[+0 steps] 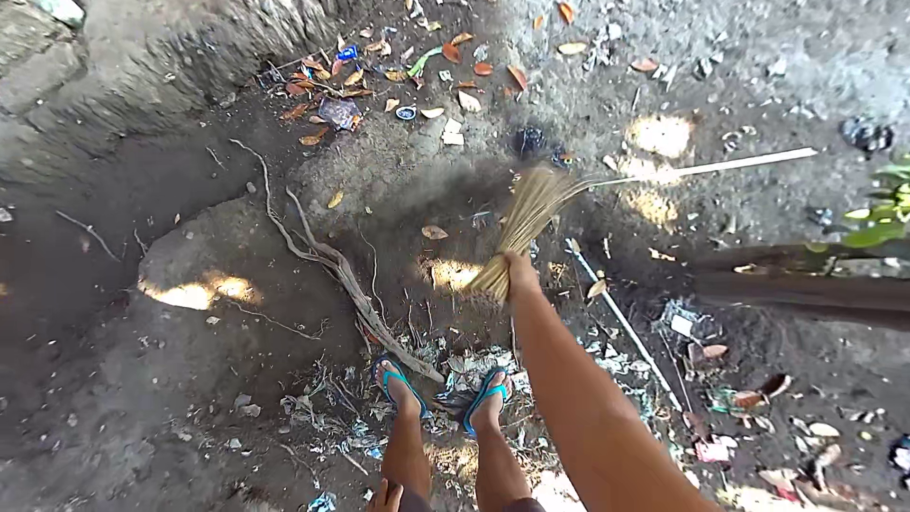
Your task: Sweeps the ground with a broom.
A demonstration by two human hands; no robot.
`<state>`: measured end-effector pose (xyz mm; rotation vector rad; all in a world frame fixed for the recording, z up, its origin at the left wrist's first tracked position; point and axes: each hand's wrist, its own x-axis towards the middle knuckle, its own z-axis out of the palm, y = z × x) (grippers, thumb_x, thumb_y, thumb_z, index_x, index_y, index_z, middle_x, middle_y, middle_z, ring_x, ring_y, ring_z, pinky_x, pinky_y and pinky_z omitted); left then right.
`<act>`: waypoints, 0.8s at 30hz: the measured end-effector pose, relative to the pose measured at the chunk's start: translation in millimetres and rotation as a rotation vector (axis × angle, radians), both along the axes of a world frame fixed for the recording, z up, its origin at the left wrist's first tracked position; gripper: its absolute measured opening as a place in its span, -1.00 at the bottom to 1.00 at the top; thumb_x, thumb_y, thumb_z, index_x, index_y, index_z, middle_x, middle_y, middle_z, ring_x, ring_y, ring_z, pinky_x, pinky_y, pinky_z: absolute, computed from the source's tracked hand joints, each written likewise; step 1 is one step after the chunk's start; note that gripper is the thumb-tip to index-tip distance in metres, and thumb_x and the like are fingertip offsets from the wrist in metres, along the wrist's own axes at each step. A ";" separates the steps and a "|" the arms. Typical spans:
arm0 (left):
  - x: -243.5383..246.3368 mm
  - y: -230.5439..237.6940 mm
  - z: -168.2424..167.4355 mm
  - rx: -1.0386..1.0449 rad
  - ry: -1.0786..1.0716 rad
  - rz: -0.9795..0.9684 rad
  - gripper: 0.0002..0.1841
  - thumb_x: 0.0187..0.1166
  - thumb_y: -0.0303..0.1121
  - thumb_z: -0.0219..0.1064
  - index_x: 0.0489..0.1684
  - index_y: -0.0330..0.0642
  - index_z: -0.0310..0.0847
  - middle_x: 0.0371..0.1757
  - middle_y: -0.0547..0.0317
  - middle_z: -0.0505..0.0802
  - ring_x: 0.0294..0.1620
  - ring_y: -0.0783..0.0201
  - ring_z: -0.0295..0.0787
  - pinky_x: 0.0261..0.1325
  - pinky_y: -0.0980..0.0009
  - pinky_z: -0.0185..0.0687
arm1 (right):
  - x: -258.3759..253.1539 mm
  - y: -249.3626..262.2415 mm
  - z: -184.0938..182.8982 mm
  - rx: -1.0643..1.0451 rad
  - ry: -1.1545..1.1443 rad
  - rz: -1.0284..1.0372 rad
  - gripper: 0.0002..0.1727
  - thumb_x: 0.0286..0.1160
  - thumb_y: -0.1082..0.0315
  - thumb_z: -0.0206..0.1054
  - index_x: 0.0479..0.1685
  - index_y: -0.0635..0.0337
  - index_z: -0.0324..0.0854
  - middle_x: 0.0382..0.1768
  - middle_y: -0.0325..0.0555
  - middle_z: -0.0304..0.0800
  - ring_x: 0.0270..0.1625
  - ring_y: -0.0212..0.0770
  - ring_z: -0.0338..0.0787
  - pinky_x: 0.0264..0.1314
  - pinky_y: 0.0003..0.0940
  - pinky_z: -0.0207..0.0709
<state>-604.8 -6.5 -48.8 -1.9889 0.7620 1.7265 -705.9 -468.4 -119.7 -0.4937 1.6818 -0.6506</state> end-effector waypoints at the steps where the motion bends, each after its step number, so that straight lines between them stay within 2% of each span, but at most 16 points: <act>1: -6.3 -3.5 0.2 0.034 0.003 -0.018 -0.03 0.40 0.25 0.46 0.84 -0.03 0.25 0.90 -0.16 0.17 0.86 -0.22 0.14 0.74 -0.26 0.19 | -9.1 -2.2 -3.2 -0.050 -0.019 -0.041 -0.06 0.73 0.08 0.23 0.95 -0.28 -0.39 0.68 0.17 0.34 0.50 0.13 0.59 0.38 0.20 0.56; 3: -18.5 -11.0 1.8 0.083 0.018 -0.049 -0.02 0.42 0.28 0.44 0.86 0.00 0.20 0.92 -0.10 0.14 0.88 -0.19 0.10 0.75 -0.23 0.19 | -36.7 21.9 17.0 -0.098 -0.074 -0.007 0.01 0.72 0.05 0.23 0.93 -0.43 -0.54 0.77 0.10 0.22 0.51 0.09 0.61 0.36 0.20 0.61; 5: -26.9 -9.8 -5.4 0.058 -0.009 -0.058 -0.03 0.38 0.26 0.49 0.81 -0.04 0.30 0.90 -0.14 0.17 0.85 -0.21 0.16 0.71 -0.22 0.26 | -62.6 69.9 57.0 -0.045 -0.191 0.138 -0.02 0.73 0.19 0.14 0.94 -0.32 -0.57 0.75 0.11 0.21 0.38 -0.05 0.69 0.26 0.01 0.69; 6: -31.0 -8.4 -7.3 0.051 -0.020 -0.059 -0.03 0.36 0.25 0.51 0.80 -0.05 0.32 0.90 -0.15 0.17 0.85 -0.21 0.16 0.69 -0.24 0.28 | -73.4 96.5 78.4 0.035 -0.275 0.187 -0.06 0.70 0.25 0.11 0.95 -0.27 -0.49 0.68 0.08 0.32 0.27 -0.12 0.73 0.18 -0.07 0.71; 7: -33.7 -8.1 -7.7 0.048 -0.025 -0.052 -0.03 0.36 0.24 0.53 0.80 -0.06 0.32 0.90 -0.16 0.16 0.85 -0.22 0.16 0.67 -0.28 0.27 | -80.8 120.2 95.5 0.132 -0.370 0.223 -0.11 0.72 0.29 0.08 0.95 -0.25 -0.39 0.49 0.07 0.51 0.06 -0.16 0.78 0.01 -0.15 0.73; 9: -35.1 -13.6 -7.8 0.038 -0.029 -0.059 -0.04 0.38 0.21 0.52 0.81 -0.07 0.30 0.90 -0.18 0.15 0.84 -0.23 0.17 0.67 -0.26 0.29 | -90.5 143.8 102.4 0.325 -0.538 0.322 -0.17 0.75 0.30 0.03 0.94 -0.27 -0.34 0.31 0.13 0.61 -0.13 -0.08 0.80 -0.15 -0.12 0.75; 11: -36.4 -16.9 -5.1 0.019 -0.050 -0.061 -0.04 0.38 0.20 0.52 0.80 -0.09 0.32 0.90 -0.18 0.17 0.84 -0.22 0.18 0.70 -0.22 0.29 | -94.7 137.6 76.0 0.400 -0.586 0.428 -0.21 0.80 0.27 0.00 0.94 -0.17 -0.35 0.32 0.18 0.62 -0.06 -0.03 0.82 -0.06 -0.07 0.75; 12: -37.6 -18.2 -3.5 0.020 -0.061 -0.067 -0.04 0.38 0.20 0.52 0.80 -0.09 0.32 0.90 -0.16 0.17 0.84 -0.20 0.19 0.70 -0.21 0.30 | -95.0 126.4 58.8 0.377 -0.536 0.435 -0.26 0.82 0.27 -0.01 0.92 -0.08 -0.27 0.29 0.16 0.64 -0.02 -0.06 0.80 -0.02 -0.07 0.73; 13: -40.0 -19.8 -2.9 0.019 -0.068 -0.065 -0.05 0.38 0.19 0.52 0.79 -0.10 0.32 0.90 -0.16 0.18 0.85 -0.18 0.18 0.71 -0.19 0.28 | -94.4 113.0 42.5 0.323 -0.435 0.386 -0.31 0.83 0.27 0.02 0.89 0.00 -0.16 0.25 0.13 0.64 0.01 -0.10 0.78 0.00 -0.10 0.72; 14: -43.1 -19.6 -4.1 0.010 -0.072 -0.060 -0.06 0.39 0.18 0.52 0.79 -0.12 0.32 0.89 -0.19 0.18 0.85 -0.18 0.17 0.73 -0.16 0.26 | -93.9 100.5 28.7 0.251 -0.317 0.297 -0.32 0.81 0.26 0.05 0.87 0.06 -0.09 0.36 0.13 0.59 0.15 -0.12 0.74 0.12 -0.12 0.69; 15: -46.8 -17.9 -5.8 -0.001 -0.077 -0.055 -0.06 0.40 0.16 0.52 0.78 -0.15 0.33 0.88 -0.22 0.19 0.85 -0.19 0.17 0.76 -0.14 0.24 | -95.3 92.1 16.0 0.185 -0.249 0.193 -0.25 0.80 0.25 0.09 0.92 0.06 -0.16 0.66 0.16 0.36 0.46 -0.07 0.63 0.38 -0.07 0.60; 16: -51.1 -18.0 -7.8 -0.009 -0.082 -0.055 -0.08 0.41 0.14 0.52 0.77 -0.16 0.34 0.88 -0.24 0.19 0.85 -0.20 0.16 0.77 -0.12 0.22 | -96.2 88.3 6.0 0.123 -0.230 0.109 -0.17 0.79 0.24 0.10 0.95 0.01 -0.30 0.85 0.11 0.02 0.68 -0.06 0.44 0.56 -0.06 0.48; 17: -54.8 -18.4 -10.4 -0.009 -0.090 -0.069 -0.09 0.42 0.14 0.51 0.78 -0.14 0.34 0.88 -0.24 0.20 0.85 -0.19 0.16 0.78 -0.11 0.22 | -95.8 90.6 0.5 0.070 -0.224 0.065 -0.07 0.75 0.22 0.14 0.96 -0.07 -0.45 0.91 0.07 -0.19 0.73 -0.05 0.37 0.59 -0.05 0.46; 18: -58.2 -18.8 -11.9 -0.004 -0.097 -0.081 -0.11 0.43 0.14 0.49 0.78 -0.10 0.34 0.88 -0.21 0.20 0.85 -0.18 0.16 0.78 -0.09 0.21 | -97.3 100.4 1.9 0.042 -0.220 0.040 0.04 0.67 0.22 0.23 0.95 -0.16 -0.56 0.91 0.10 -0.20 0.66 -0.02 0.46 0.50 -0.02 0.55; 21: -67.9 -19.9 -13.3 0.001 -0.093 -0.062 -0.15 0.47 0.09 0.46 0.78 -0.12 0.34 0.87 -0.21 0.24 0.85 -0.13 0.18 0.82 -0.02 0.16 | -135.6 153.2 49.0 0.129 -0.294 0.073 0.19 0.51 0.18 0.37 0.93 -0.35 -0.61 0.67 0.26 0.30 0.22 0.05 0.79 0.12 0.06 0.75; 24: -69.6 -30.3 -13.7 -0.040 -0.093 -0.040 -0.20 0.54 0.07 0.39 0.75 -0.18 0.36 0.82 -0.25 0.31 0.81 -0.13 0.26 0.81 0.00 0.20 | -189.4 199.0 106.9 0.408 -0.463 0.231 0.07 0.48 0.31 0.36 0.94 -0.26 -0.34 0.27 0.13 0.67 -0.01 -0.07 0.82 0.00 -0.06 0.76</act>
